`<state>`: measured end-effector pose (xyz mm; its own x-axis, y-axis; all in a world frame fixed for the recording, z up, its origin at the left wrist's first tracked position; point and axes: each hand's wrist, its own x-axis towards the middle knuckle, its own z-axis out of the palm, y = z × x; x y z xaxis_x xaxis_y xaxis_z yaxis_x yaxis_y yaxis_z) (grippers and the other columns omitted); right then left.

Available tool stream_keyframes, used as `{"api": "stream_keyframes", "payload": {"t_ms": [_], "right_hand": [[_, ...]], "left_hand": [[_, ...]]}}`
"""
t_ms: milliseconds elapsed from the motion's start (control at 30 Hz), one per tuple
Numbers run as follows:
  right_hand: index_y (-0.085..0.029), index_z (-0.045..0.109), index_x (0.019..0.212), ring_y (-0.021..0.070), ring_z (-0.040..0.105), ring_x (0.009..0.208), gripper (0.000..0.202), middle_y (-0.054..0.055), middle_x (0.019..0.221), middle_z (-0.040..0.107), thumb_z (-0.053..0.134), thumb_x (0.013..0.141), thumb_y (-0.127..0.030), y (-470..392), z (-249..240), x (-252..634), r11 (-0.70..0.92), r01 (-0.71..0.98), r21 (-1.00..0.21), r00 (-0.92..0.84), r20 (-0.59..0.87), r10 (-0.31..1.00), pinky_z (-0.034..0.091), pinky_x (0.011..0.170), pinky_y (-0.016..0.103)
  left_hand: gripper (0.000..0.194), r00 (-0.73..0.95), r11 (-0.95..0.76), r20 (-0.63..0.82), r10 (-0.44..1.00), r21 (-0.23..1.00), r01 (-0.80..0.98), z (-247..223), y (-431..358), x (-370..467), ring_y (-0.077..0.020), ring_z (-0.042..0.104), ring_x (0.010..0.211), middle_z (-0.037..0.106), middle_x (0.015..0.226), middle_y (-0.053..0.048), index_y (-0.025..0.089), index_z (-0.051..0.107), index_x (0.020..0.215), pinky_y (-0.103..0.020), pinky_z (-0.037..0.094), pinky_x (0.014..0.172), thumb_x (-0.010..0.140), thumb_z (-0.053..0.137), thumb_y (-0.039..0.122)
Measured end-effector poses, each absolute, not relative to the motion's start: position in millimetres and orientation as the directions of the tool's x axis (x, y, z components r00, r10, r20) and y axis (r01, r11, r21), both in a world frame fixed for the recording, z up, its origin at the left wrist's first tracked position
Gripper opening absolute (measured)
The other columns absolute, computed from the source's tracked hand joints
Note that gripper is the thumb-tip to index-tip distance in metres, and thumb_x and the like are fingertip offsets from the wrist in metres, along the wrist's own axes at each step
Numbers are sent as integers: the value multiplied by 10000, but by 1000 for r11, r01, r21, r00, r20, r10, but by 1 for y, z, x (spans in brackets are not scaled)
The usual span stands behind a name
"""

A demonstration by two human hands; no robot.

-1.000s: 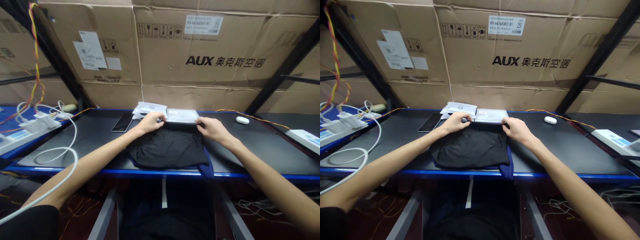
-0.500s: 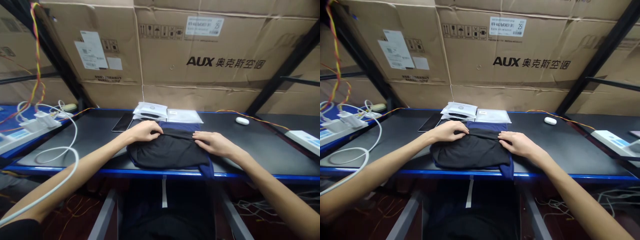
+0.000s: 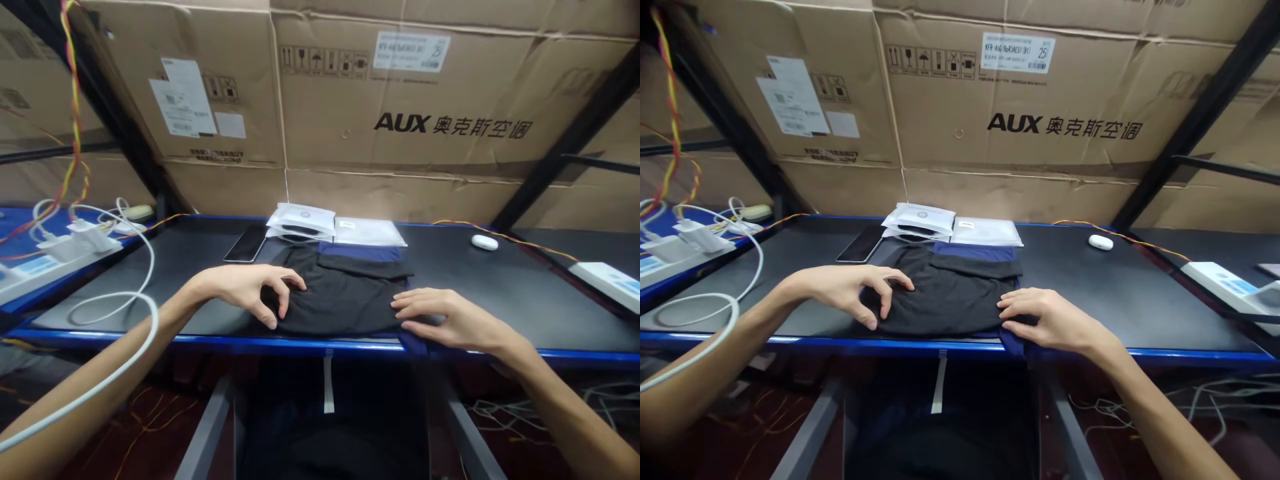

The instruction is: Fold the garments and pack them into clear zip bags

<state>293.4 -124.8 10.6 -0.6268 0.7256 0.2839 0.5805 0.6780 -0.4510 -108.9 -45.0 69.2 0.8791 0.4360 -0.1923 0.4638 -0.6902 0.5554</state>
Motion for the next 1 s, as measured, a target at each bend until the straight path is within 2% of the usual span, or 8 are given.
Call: {"api": "stream_keyframes", "payload": {"t_ms": [67, 167, 300, 400, 500, 700, 867, 1000], "right_hand": [[-287, 779, 1007, 243, 737, 1042, 194, 16, 1054, 797, 620, 942, -377, -125, 13, 294, 628, 604, -491, -570, 284, 771, 593, 928, 358], [-264, 753, 928, 228, 743, 841, 241, 10, 916, 792, 591, 948, -441, -121, 20, 294, 507, 682, -527, -439, 258, 860, 588, 709, 312], [-238, 648, 717, 188, 643, 634, 343, -11, 663, 686, 586, 926, -502, -104, 21, 295, 409, 748, -522, -293, 292, 910, 502, 594, 291], [-244, 582, 673, 178, 598, 583, 342, -14, 625, 654, 618, 886, -508, -90, 14, 294, 373, 779, -504, -255, 289, 923, 465, 560, 293], [-256, 536, 670, 179, 596, 567, 305, -13, 624, 657, 630, 856, -478, -80, 6, 292, 354, 818, -452, -263, 254, 931, 448, 551, 296], [-259, 538, 733, 180, 595, 575, 237, -22, 658, 653, 680, 800, -437, -79, 15, 287, 233, 949, -212, -168, 282, 944, 335, 508, 275], [-244, 584, 736, 194, 618, 659, 288, 18, 727, 676, 565, 938, -449, -80, 29, 262, 432, 882, -190, -333, 398, 855, 441, 609, 316], [-230, 686, 1155, 262, 663, 1110, 305, 97, 1182, 725, 536, 986, -435, -75, 28, 229, 660, 726, -194, -577, 351, 737, 524, 969, 408]], "left_hand": [[118, 875, -683, -173, 453, 563, 465, 69, -45, -110, -219, 610, 1209, 625, 1361, -10, 253, 777, 821, -269, 433, 1054, 832, 759, 369], [197, 826, -631, -101, 555, 595, 497, 67, -36, -109, -173, 661, 928, 723, 1026, -19, 215, 726, 890, -255, 491, 874, 891, 665, 403], [290, 633, -592, 115, 765, 512, 622, 57, -19, -106, -128, 531, 630, 598, 681, 28, 189, 658, 892, -229, 417, 615, 901, 603, 473], [295, 552, -588, 211, 807, 376, 716, 43, -10, -102, -132, 503, 598, 562, 649, 28, 197, 668, 894, -242, 380, 601, 887, 588, 481], [303, 511, -543, 184, 840, 255, 800, 29, -6, -98, -158, 551, 639, 612, 712, 7, 220, 682, 942, -260, 376, 632, 879, 573, 496], [380, 439, -460, 143, 887, 191, 867, 27, -5, -104, -192, 607, 688, 663, 769, -2, 240, 656, 990, -277, 382, 639, 876, 545, 585], [561, 308, -327, 126, 943, 175, 929, 41, -13, -112, -220, 644, 728, 703, 832, -18, 241, 624, 1039, -288, 401, 650, 823, 524, 749], [679, 239, -239, 3, 971, 55, 969, 49, -22, -115, -266, 650, 742, 707, 798, -59, 237, 661, 837, -314, 411, 694, 773, 438, 875]]}}
